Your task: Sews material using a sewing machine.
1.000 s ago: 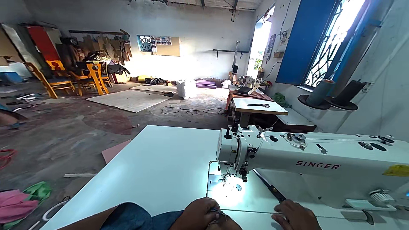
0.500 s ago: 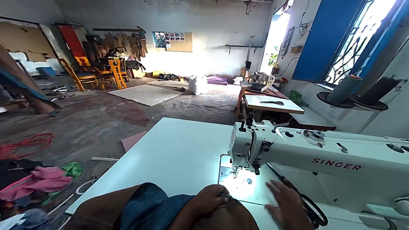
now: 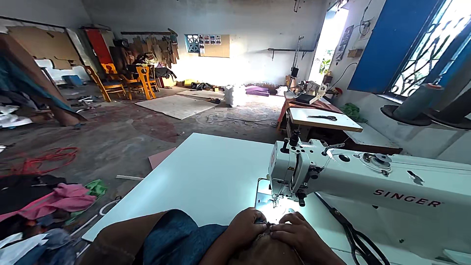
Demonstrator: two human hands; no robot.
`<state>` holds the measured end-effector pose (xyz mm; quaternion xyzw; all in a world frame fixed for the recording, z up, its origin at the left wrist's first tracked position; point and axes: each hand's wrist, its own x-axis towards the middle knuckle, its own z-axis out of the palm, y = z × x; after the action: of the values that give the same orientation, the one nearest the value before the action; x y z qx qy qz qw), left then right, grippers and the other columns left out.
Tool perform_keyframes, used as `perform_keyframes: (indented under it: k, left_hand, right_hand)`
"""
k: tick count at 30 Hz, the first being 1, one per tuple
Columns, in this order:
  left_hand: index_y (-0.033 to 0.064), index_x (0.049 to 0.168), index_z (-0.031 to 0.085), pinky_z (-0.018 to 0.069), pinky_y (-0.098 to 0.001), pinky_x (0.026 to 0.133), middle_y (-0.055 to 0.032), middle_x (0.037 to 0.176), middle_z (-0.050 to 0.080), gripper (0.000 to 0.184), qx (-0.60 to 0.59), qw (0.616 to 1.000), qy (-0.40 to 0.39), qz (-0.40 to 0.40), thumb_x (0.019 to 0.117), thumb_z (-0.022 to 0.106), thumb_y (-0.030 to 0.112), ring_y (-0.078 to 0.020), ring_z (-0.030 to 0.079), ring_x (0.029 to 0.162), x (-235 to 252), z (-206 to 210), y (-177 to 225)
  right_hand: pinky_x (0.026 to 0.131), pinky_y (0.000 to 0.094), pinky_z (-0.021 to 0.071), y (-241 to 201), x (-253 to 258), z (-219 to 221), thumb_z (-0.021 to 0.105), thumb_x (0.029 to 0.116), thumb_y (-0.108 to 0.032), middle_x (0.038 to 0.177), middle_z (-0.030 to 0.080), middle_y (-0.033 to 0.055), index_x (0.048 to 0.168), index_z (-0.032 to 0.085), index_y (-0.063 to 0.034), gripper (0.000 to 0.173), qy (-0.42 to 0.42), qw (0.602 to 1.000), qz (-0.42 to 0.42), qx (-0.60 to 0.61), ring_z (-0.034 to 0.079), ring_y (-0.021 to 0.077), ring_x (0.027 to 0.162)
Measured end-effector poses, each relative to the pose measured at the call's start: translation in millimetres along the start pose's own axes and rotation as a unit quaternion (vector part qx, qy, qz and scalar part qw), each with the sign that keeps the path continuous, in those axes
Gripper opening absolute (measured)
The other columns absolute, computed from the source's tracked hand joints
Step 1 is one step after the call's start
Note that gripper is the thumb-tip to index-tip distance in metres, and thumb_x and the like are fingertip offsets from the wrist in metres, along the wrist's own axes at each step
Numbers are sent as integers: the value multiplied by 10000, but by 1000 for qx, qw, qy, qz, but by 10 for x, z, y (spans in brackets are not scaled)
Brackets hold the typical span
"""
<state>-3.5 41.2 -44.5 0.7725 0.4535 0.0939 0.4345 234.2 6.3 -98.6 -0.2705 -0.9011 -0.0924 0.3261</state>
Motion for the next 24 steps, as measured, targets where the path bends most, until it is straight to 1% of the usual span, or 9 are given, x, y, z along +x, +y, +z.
perform_keyframes:
  k: [3,7,11,13,15,18,20,22,24]
  left_hand:
    - [30,1160,705,472,-474,963,-175,1157,631,288,37,997,-2,-63,1014,602,255,-290,603,1082,104,19,129]
    - [48,1228,636,491,-545,922,-185,1124,667,310,68,989,-29,-127,999,617,257,-327,643,1034,241,-8,238]
    - [94,1341,586,460,-597,994,-171,1288,649,368,188,970,-9,-155,993,606,213,-364,602,1226,205,-35,471]
    - [83,1335,615,409,-592,1028,-178,1330,607,362,248,963,12,-100,975,618,121,-388,523,1290,101,-57,565]
    - [53,1265,664,414,-574,1014,-193,1282,610,293,277,961,10,-8,982,596,80,-392,530,1254,-18,-89,574]
    - [27,1273,671,421,-586,1030,-195,1304,650,336,305,945,-84,85,1079,469,212,-390,573,1263,-133,-107,471]
    - [31,1413,575,375,-580,1094,-146,1502,537,468,332,932,-123,84,1112,393,339,-359,492,1387,-178,-76,353]
    - [39,1452,541,365,-568,1094,-111,1586,457,542,358,922,-97,111,1111,344,410,-336,449,1432,-201,-11,211]
    - [36,1348,620,401,-558,1047,-92,1556,504,524,356,920,-23,162,1093,368,418,-308,482,1414,-195,86,51]
  right_hand:
    - [870,369,507,50,-19,-32,539,990,-106,1130,757,-135,1019,784,-281,302,-35,995,76,45,671,123,1055]
    - [925,432,481,66,25,-95,527,989,-83,1126,764,-105,1021,808,-258,333,-104,973,171,117,669,154,1062]
    - [963,438,456,113,58,-114,539,998,-114,1131,764,-92,1037,814,-253,311,-145,953,219,151,657,163,1079]
    - [968,444,459,147,57,-109,539,997,-118,1123,766,-82,1032,815,-252,309,-152,949,223,162,661,168,1077]
    - [976,438,463,198,49,-99,540,1000,-129,1112,768,-78,1029,816,-255,304,-160,947,221,173,663,163,1081]
    - [1018,453,457,310,77,-144,521,1017,-156,1126,766,-40,1052,807,-235,299,-191,942,199,192,665,182,1112]
    - [1017,460,463,396,94,-148,516,1018,-165,1133,766,-20,1063,803,-225,297,-206,941,177,200,673,197,1108]
    - [1032,475,458,456,103,-155,507,1019,-166,1144,763,-5,1075,802,-222,305,-220,936,177,212,673,210,1119]
    - [1032,482,460,482,71,-135,497,1016,-154,1139,762,4,1074,803,-223,319,-210,935,182,221,673,221,1111]
